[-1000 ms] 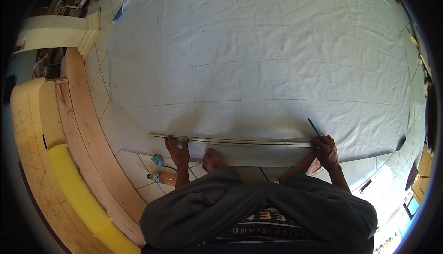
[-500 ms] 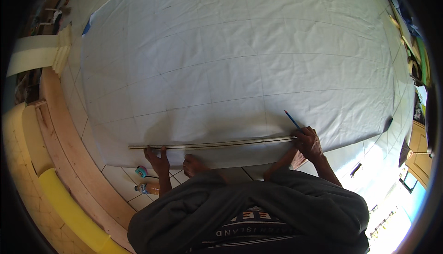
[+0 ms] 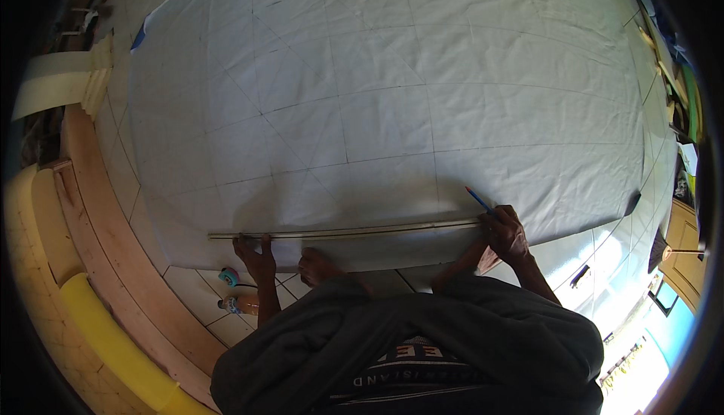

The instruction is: The person measures and marks a large white fabric laid on the floor using a tape measure, a long straight edge, and a pen. They repeatedly position the straight edge, draw lines, and take measurements to create a grid pattern on the fabric.

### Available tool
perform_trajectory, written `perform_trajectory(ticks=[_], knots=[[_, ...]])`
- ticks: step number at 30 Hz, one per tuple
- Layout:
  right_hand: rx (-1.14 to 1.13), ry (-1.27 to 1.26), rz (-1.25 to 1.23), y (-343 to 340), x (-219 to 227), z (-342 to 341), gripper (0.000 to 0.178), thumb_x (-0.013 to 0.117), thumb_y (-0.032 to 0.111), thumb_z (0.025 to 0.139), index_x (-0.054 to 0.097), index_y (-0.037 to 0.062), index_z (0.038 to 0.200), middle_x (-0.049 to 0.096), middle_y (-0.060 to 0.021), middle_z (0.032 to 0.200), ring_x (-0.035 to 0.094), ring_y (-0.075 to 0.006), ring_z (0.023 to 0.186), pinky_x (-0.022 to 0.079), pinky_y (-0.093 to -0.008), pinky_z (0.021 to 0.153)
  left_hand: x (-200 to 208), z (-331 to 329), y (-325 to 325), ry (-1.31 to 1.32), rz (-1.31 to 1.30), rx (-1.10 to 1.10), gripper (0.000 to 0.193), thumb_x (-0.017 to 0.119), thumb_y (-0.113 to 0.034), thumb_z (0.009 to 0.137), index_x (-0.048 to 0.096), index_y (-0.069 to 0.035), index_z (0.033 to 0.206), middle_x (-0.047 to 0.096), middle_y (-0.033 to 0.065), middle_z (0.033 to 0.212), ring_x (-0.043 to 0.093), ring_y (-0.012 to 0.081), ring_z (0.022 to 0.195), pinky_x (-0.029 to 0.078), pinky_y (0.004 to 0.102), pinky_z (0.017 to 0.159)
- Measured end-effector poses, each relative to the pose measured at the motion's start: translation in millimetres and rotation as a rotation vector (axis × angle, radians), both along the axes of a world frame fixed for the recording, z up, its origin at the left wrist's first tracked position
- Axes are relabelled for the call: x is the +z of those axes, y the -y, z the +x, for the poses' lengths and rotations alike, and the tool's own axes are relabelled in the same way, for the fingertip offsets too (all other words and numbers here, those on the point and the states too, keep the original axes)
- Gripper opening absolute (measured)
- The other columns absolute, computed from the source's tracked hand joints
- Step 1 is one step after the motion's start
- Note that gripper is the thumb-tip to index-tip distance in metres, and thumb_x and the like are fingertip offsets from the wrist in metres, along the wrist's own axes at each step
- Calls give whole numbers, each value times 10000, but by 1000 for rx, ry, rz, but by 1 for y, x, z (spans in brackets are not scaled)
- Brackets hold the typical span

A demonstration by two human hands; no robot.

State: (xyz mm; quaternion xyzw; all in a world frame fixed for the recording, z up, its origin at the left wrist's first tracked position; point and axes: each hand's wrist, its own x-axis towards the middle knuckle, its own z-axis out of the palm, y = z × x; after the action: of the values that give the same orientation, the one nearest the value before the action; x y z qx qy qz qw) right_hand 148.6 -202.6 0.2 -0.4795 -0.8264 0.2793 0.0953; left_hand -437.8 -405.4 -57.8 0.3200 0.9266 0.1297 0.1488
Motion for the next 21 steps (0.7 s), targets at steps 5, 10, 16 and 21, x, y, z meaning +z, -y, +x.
perform_trajectory(ticks=[5,10,16,21], knots=[[3,21,68,6,-2,1,278,720,30,807,759,51,1082,662,-138,964,648,-363,987,552,-482,884,2,3,-2,44,21,-4,914,746,-518,956,355,53,1553,269,321,1628,306,489,1517,351,553,1213],[-17,41,-48,1,1,-2,267,703,31,814,756,73,1073,680,-139,997,648,-383,1004,561,-498,873,7,2,-4,18,17,-3,907,762,-511,945,378,60,1536,293,336,1608,322,495,1506,350,553,1214],[-54,89,-86,-1,0,-3,260,704,18,826,755,85,1071,698,-127,1013,655,-370,1007,576,-472,857,11,5,0,-21,28,-29,905,789,-480,928,390,69,1527,301,345,1601,318,507,1504,332,556,1225],[-58,105,-88,-4,5,-9,263,733,7,821,751,75,1075,709,-126,1031,660,-368,1020,577,-460,856,12,12,-4,-5,37,22,900,789,-458,932,382,73,1533,299,356,1600,315,515,1502,323,557,1230]])
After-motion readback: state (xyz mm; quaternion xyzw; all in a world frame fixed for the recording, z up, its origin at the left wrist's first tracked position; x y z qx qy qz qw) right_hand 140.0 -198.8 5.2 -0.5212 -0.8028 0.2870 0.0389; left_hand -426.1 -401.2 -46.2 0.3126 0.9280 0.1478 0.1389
